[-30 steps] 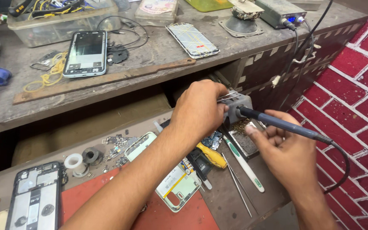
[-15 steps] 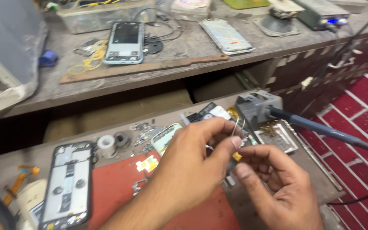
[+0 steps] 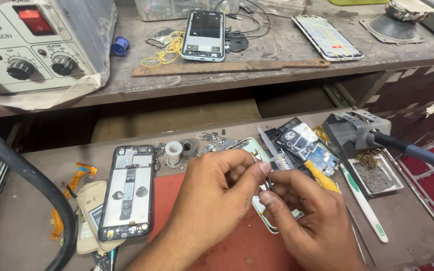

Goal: The person uses a hot air rework station to heat a small circuit board component while manipulating it with tweezers. They then apply flux from a syringe and use a soldering iron to work on the board. The person cleans the soldering iron tip on a sponge and continues the soldering process on the circuit board.

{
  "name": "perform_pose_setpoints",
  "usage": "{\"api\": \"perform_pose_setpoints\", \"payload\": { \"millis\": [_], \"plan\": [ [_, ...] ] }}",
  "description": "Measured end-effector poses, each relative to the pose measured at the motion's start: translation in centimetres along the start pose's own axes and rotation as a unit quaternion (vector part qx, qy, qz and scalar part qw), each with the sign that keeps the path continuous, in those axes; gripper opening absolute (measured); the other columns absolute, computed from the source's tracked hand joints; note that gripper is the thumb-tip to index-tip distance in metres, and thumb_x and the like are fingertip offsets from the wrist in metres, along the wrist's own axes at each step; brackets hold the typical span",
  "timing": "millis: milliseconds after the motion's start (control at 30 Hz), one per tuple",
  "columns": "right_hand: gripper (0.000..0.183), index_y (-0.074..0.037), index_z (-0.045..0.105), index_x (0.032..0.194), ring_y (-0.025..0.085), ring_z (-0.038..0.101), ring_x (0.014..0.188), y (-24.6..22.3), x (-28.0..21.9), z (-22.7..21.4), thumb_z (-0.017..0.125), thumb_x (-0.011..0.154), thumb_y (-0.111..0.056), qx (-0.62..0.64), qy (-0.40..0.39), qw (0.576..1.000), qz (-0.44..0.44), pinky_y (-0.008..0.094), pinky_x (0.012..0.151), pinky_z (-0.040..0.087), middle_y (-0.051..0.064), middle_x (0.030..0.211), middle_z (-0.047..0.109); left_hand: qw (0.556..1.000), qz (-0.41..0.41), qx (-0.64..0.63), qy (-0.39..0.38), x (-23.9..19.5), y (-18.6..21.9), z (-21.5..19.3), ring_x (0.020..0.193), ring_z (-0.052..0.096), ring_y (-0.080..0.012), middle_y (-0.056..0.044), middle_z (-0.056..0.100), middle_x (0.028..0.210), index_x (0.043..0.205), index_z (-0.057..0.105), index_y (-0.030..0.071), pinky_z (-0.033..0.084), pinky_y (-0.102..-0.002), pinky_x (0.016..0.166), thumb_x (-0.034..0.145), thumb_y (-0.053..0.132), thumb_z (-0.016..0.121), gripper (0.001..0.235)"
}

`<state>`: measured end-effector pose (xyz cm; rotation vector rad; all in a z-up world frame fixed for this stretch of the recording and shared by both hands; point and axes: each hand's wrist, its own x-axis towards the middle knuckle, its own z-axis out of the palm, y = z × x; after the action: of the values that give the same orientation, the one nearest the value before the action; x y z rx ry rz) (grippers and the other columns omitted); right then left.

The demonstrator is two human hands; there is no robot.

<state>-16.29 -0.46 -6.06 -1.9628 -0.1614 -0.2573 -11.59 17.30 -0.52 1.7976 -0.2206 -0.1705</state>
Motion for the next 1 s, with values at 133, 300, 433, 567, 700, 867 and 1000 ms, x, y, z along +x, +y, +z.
{"api": "perform_pose_setpoints", "payload": {
  "millis": [133,300,433,567,700,867,1000],
  "plan": [
    [0.028,0.000,0.069,0.119,0.008,0.077,0.084,-0.7,1.3,0.2,0.068,0.092,-0.008,-0.059,0.000,0.996,-0.062,0.023,0.070,0.063,0.002,0.092,0.080,0.992,0.067,0.097,0.050,0.4,-0.3,-0.8,0.048,0.059,-0.0091,-0.003,0.066,0.056,0.078,0.074,0.004,0.048,-0.028,0.046,0.085,0.024,0.078,0.022],
    [0.028,-0.001,0.066,0.115,0.010,0.078,0.080,-1.8,3.4,0.8,0.060,0.087,-0.003,0.000,-0.056,0.998,0.013,0.026,0.069,0.064,0.007,0.091,0.077,0.979,0.163,0.039,0.114,0.2,-0.8,-2.3,0.063,0.065,-0.0082,-0.004,0.069,0.076,0.095,0.064,0.003,0.055,-0.024,0.055,0.083,0.024,0.079,0.028],
    [0.026,-0.003,0.066,0.122,0.006,0.066,0.079,-3.0,5.4,2.8,0.060,0.096,-0.005,-0.010,-0.099,0.992,-0.077,0.024,0.064,0.055,0.004,0.092,0.071,0.980,0.135,0.045,0.135,-0.6,0.0,-4.4,0.060,0.063,-0.0117,-0.008,0.069,0.074,0.097,0.070,0.003,0.051,-0.026,0.052,0.087,0.019,0.074,0.019],
    [0.023,-0.006,0.067,0.120,0.005,0.049,0.059,-5.5,7.1,5.3,0.062,0.097,-0.008,0.011,-0.146,0.988,-0.054,0.025,0.045,0.044,0.001,0.072,0.064,0.957,0.192,0.101,0.194,-1.3,0.3,-7.8,0.062,0.066,-0.0121,-0.008,0.072,0.074,0.096,0.073,0.001,0.050,-0.027,0.054,0.092,0.014,0.071,0.014],
    [0.017,-0.004,0.068,0.102,0.004,0.046,0.051,-9.5,9.9,8.9,0.071,0.089,-0.013,-0.008,-0.096,0.986,-0.135,0.027,0.041,0.036,0.000,0.060,0.061,0.933,0.232,0.114,0.251,-1.8,1.0,-11.4,0.066,0.070,-0.0117,-0.007,0.075,0.078,0.100,0.073,0.002,0.054,-0.027,0.057,0.092,0.014,0.070,0.015],
    [0.035,-0.005,0.064,0.119,0.008,0.053,0.048,-14.7,14.3,11.8,0.076,0.089,-0.016,-0.084,-0.009,0.950,-0.301,0.028,0.045,0.041,0.003,0.061,0.059,0.889,0.237,0.168,0.353,-1.4,2.7,-16.5,0.065,0.071,-0.0144,-0.007,0.075,0.076,0.110,0.073,0.006,0.054,-0.028,0.057,0.090,0.015,0.071,0.022],
    [0.040,-0.006,0.068,0.126,0.016,0.064,0.056,-17.0,17.8,13.6,0.079,0.089,-0.016,-0.138,0.035,0.907,-0.396,0.032,0.054,0.049,0.010,0.070,0.064,0.796,0.300,0.291,0.438,-2.0,2.8,-20.9,0.077,0.072,-0.0191,-0.008,0.073,0.090,0.110,0.072,0.004,0.056,-0.033,0.067,0.094,0.011,0.074,0.018]
  ]
}}
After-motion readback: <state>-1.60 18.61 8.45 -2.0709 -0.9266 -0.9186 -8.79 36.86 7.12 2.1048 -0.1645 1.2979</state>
